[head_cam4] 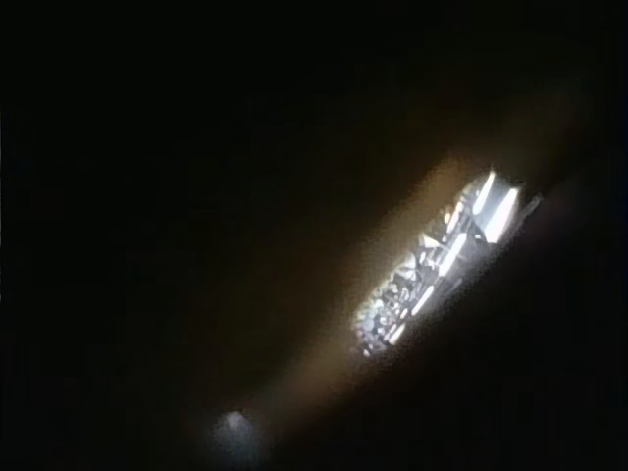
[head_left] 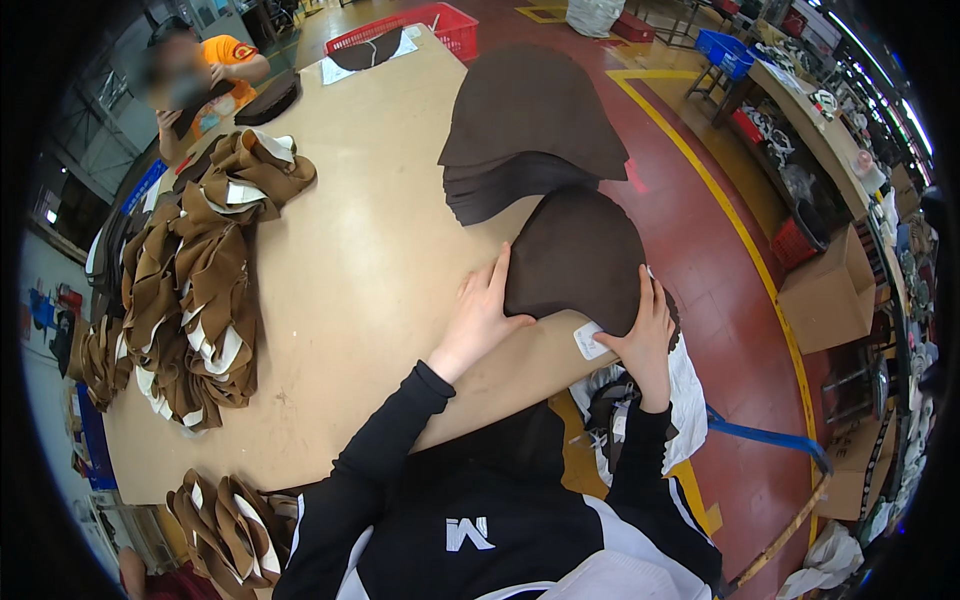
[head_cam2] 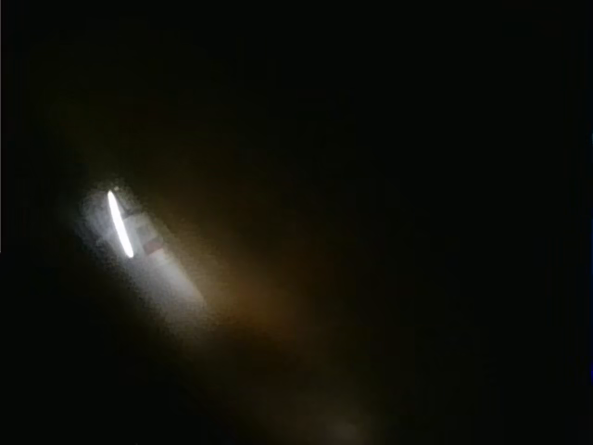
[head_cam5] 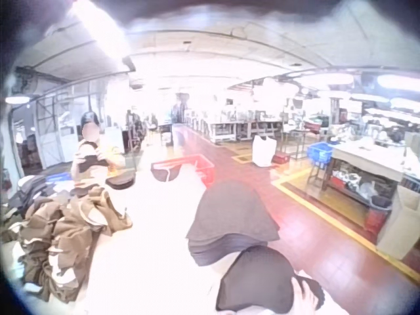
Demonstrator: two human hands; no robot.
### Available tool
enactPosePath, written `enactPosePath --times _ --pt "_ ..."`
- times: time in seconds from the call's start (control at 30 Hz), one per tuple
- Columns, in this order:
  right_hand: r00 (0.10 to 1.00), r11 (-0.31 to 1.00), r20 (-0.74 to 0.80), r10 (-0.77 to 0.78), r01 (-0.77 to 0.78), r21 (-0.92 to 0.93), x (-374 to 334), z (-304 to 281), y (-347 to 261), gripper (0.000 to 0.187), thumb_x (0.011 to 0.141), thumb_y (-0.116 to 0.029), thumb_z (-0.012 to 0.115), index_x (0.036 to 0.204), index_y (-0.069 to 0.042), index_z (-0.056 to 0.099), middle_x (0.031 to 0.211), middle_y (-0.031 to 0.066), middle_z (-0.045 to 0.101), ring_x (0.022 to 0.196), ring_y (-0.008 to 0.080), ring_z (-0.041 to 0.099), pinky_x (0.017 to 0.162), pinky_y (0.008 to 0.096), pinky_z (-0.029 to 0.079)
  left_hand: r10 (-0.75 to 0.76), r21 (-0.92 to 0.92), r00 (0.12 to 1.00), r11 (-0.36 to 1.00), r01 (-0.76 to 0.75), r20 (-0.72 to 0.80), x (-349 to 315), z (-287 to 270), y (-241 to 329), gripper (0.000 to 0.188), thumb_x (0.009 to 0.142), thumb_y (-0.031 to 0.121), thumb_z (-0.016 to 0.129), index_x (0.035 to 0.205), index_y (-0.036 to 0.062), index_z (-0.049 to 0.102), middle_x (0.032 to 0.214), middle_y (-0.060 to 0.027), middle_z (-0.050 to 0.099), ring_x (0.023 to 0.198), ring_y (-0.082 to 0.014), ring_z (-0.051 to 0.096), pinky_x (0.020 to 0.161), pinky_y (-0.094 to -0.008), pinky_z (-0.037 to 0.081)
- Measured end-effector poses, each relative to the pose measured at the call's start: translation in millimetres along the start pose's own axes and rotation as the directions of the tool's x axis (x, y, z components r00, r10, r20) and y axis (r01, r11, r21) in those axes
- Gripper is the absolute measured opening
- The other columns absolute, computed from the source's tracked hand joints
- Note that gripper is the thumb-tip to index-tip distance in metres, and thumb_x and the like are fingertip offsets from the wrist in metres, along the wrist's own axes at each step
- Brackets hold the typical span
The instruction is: The person repeatedly picks up brown fabric pieces from a table, folds them in half, and stacks them. The person handles the fabric by hand, smoothing and aligning edges before stacking the folded pieces into a growing pile.
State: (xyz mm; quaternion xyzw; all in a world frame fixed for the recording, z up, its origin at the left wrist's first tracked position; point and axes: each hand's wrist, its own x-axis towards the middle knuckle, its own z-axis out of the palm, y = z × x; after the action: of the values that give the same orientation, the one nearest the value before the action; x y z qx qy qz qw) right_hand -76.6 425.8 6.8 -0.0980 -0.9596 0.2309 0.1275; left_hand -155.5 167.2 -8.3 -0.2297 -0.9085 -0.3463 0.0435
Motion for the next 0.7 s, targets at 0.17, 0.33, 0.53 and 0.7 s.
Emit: enactPosePath --times 0.17,0.33,0.53,0.7 --pt "0.999 0.972 -0.02 -0.033 0.037 0.232 15.4 -13.6 7.7 0.112 0.06 -0.01 0.09 0.157 -0.017 0.035 0.147 0.0218 0.048 0.132 0.0421 0.05 0.109 0.0493 0.041 -0.072 0.05 0.997 0.996 0.073 -0.022 -10.9 0.3 19.1 0.109 0.071 0.024 0.089 0.157 0.0 0.027 0.119 -0.0234 0.057 0.109 -0.0406 0.056 0.099 -0.0471 0.045" --pt "0.994 0.994 0.082 -0.07 0.062 0.094 18.8 -15.9 14.6 0.115 0.058 -0.007 0.09 0.158 -0.019 0.035 0.145 0.023 0.048 0.132 0.0438 0.049 0.109 0.0497 0.042 -0.074 0.005 0.996 0.997 0.075 -0.056 -16.5 9.6 26.6 0.108 0.072 0.025 0.088 0.158 0.0034 0.027 0.123 -0.0246 0.054 0.113 -0.0423 0.056 0.1 -0.0476 0.045" --pt "0.994 0.98 0.054 -0.099 0.088 0.178 32.6 -11.3 25.0 0.111 0.053 -0.013 0.094 0.152 -0.015 0.045 0.122 0.0223 0.066 0.116 0.0418 0.063 0.1 0.0482 0.05 -0.096 -0.058 0.994 0.993 0.099 0.047 -7.5 2.1 32.8 0.11 0.076 0.022 0.084 0.161 0.0059 0.015 0.133 -0.0316 0.051 0.114 -0.049 0.06 0.099 -0.0521 0.049" --pt "0.98 0.99 0.136 -0.143 0.14 0.033 37.8 -28.2 6.5 0.11 0.054 -0.014 0.094 0.153 -0.017 0.045 0.12 0.0226 0.064 0.111 0.0417 0.063 0.094 0.0483 0.052 -0.232 -0.162 0.948 0.949 0.27 0.218 10.2 -8.5 21.3 0.113 0.073 0.017 0.084 0.16 0.0029 0.014 0.125 -0.0323 0.053 0.105 -0.0492 0.063 0.089 -0.0504 0.055"
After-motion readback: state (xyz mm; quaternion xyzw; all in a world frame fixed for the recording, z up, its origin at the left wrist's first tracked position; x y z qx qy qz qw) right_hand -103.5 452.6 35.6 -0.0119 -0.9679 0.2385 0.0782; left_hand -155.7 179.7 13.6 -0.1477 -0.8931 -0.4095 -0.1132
